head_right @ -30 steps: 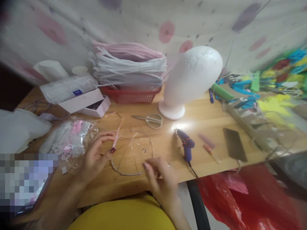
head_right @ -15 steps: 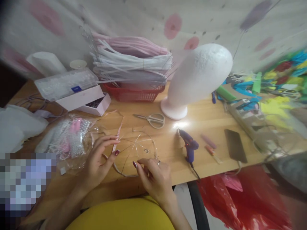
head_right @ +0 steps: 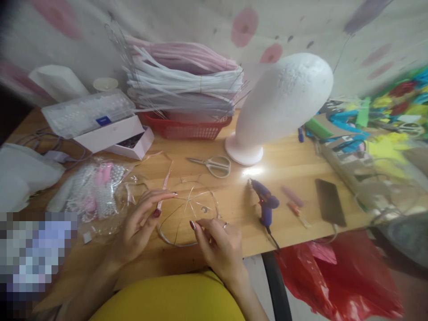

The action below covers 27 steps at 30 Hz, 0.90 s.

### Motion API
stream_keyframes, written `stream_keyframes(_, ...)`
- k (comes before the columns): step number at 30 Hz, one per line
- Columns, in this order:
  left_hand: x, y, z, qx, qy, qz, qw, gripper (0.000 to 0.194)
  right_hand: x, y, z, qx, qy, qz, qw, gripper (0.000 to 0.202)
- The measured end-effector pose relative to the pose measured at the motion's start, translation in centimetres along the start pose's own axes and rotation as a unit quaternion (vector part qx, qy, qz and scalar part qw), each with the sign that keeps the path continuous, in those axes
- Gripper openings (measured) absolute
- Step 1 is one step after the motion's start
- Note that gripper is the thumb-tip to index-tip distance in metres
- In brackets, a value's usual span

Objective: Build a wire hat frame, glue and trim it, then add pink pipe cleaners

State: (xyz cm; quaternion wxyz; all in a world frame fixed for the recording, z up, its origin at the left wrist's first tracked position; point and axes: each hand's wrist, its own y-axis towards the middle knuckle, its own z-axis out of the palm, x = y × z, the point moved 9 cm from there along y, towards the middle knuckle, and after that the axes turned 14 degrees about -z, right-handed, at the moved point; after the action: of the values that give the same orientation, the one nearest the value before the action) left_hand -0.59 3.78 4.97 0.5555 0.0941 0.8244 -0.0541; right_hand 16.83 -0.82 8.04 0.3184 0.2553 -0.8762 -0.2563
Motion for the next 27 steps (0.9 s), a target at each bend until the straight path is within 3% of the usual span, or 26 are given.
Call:
stream_keyframes(6,0.3,-0.4,0.4,0.021,-0.041,-0.02,0.999,0.027,-1.3,0.3,-1.7,-0.019,-0.049,-0.007,0.999,0.005)
stream_keyframes(9,0.9,-0.2,-0.6,-0.021,-0.041,-0.045,0.998,0.024,-2.2,-0.6,-2.8,-0.039,-0.062,0.007,0.997,0.004)
stream_keyframes(12,1.6,-0.2,-2.3,-0.09,-0.04,-0.073,0.992,0.018,-3.6,-2.5,-5.0,-0.126,-0.099,0.059,0.985,0.008)
stream_keyframes(15,1.5,0.1,-3.2,-0.117,-0.031,-0.07,0.99,0.016,-4.8,-4.6,-7.6,-0.251,-0.161,0.12,0.947,0.002)
stream_keyframes(20,-0.7,2.1,-1.6,-0.047,0.077,0.007,0.996,0.027,-5.7,-6.5,-10.8,-0.422,-0.191,0.157,0.872,0.018)
stream_keyframes(24,-0.9,3.8,-0.2,0.018,0.09,0.004,0.996,0.032,-5.7,-6.0,-11.8,-0.454,-0.2,0.147,0.856,0.023)
stream_keyframes(27,-0.5,4.0,0.2,0.032,0.08,-0.01,0.996,0.032,-5.5,-5.8,-12.1,-0.462,-0.212,0.138,0.85,0.024)
